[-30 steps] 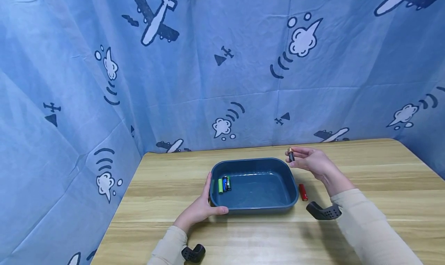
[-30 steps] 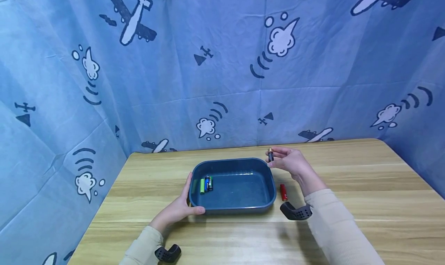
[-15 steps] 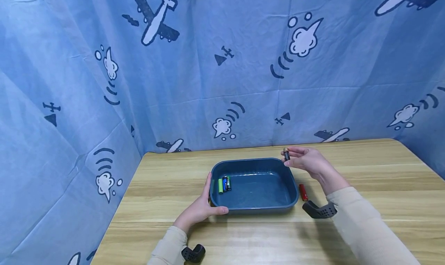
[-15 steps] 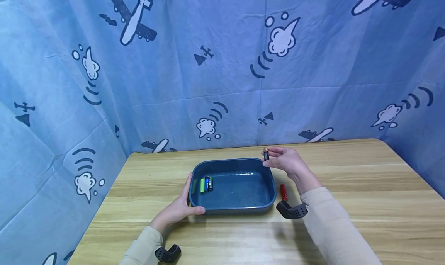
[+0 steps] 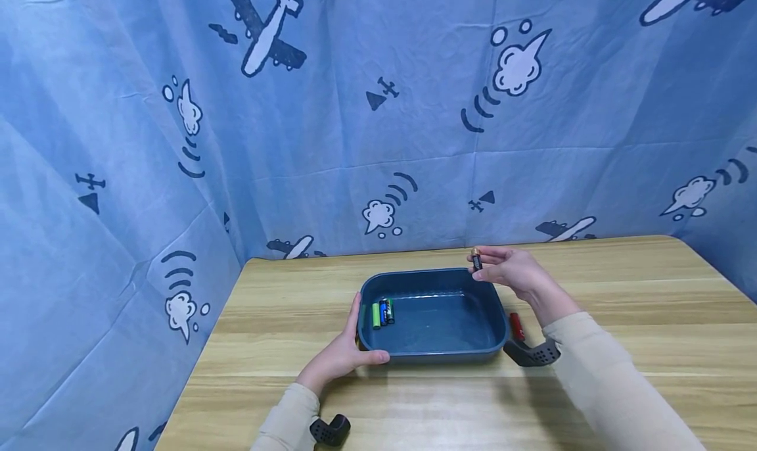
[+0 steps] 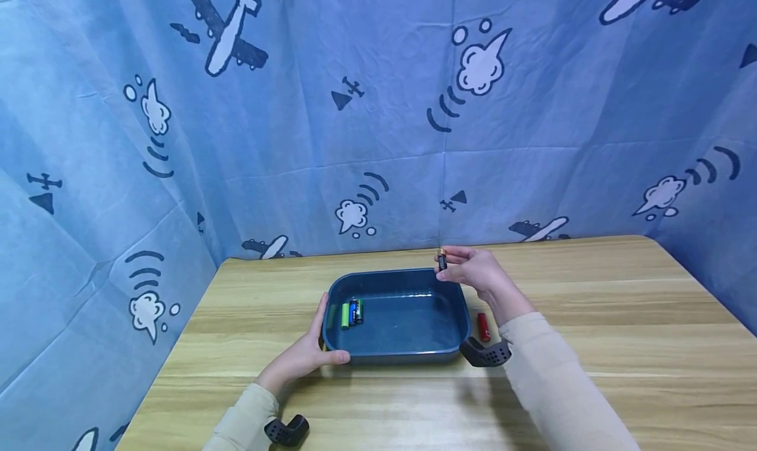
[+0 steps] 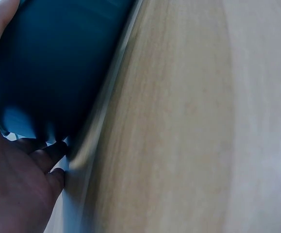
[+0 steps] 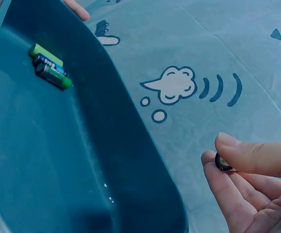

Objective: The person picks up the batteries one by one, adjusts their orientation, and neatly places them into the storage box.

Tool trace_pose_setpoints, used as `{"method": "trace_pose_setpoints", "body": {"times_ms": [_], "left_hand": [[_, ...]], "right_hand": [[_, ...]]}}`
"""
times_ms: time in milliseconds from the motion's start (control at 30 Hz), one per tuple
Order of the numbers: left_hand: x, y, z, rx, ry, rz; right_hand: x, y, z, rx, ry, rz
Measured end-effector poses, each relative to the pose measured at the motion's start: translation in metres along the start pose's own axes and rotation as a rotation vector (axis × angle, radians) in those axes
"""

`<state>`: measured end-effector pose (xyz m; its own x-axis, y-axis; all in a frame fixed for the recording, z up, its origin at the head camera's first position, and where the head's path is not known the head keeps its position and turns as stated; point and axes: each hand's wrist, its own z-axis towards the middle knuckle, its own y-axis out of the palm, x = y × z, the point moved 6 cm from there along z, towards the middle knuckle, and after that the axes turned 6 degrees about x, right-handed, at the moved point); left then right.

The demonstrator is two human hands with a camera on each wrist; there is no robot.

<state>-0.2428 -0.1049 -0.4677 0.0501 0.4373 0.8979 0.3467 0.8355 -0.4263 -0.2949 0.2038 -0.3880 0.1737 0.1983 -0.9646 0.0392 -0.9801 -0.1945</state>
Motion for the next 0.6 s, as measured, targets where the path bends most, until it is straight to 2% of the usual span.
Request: {"method": "trace_pose_setpoints", "body": {"times_ms": [600], "left_hand": [[0.000,0.000,-0.001,-0.002,0.002,0.003]], "right_hand": [[0.001,0.017,0.003,-0.036,-0.005,0.070]]}}
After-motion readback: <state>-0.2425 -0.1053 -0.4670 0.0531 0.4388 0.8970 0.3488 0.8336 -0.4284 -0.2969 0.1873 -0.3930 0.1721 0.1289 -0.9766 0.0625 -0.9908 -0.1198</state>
